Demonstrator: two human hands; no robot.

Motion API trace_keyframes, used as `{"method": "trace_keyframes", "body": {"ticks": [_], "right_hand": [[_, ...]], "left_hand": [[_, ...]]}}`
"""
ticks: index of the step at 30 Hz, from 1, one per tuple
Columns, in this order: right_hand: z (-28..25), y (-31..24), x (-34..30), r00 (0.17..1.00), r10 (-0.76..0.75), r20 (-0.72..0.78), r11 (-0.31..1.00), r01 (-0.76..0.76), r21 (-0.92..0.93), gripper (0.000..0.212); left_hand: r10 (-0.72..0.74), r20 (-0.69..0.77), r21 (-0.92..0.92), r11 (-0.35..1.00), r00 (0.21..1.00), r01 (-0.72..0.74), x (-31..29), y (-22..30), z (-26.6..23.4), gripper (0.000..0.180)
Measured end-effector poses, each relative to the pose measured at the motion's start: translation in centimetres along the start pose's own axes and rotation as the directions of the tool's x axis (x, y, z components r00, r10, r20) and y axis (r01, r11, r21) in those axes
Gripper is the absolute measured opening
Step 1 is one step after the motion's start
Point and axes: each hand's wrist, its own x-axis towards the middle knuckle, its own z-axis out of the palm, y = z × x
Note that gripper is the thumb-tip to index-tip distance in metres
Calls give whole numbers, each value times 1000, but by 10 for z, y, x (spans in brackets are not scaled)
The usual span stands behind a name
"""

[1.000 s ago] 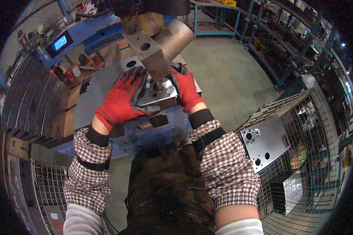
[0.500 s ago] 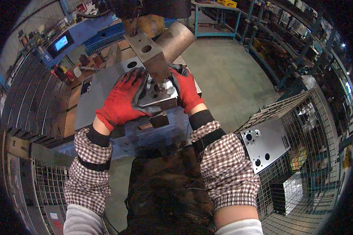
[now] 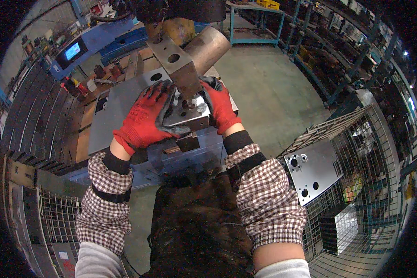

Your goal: Bending metal plates using a press machine on a fabrication floor.

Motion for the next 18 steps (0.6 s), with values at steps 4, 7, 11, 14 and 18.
{"method": "trace_keyframes", "body": {"ticks": [4, 7, 11, 14, 18], "right_hand": [[0, 2, 2, 998, -50, 29, 995, 52, -82, 21], [1, 2, 2, 1000, -11, 21, 997, 10, 81, 22], [-2, 3, 1, 1000, -6, 26, 997, 4, 83, 23], [-1, 2, 1, 999, -29, 43, 995, 25, 99, 21], [-22, -26, 18, 985, 124, 124, 991, -117, -59, 29]], "left_hand": [[30, -32, -2, 1000, 999, -30, 0, -5, 4, 120], [8, -22, 2, 1000, 1000, -8, -1, -3, 4, 121], [26, -35, -4, 1000, 999, -26, 1, -3, 7, 121], [34, -34, -2, 999, 999, -34, 0, -4, 5, 121], [16, -15, 13, 1000, 1000, -16, 1, -4, 2, 120]]}}
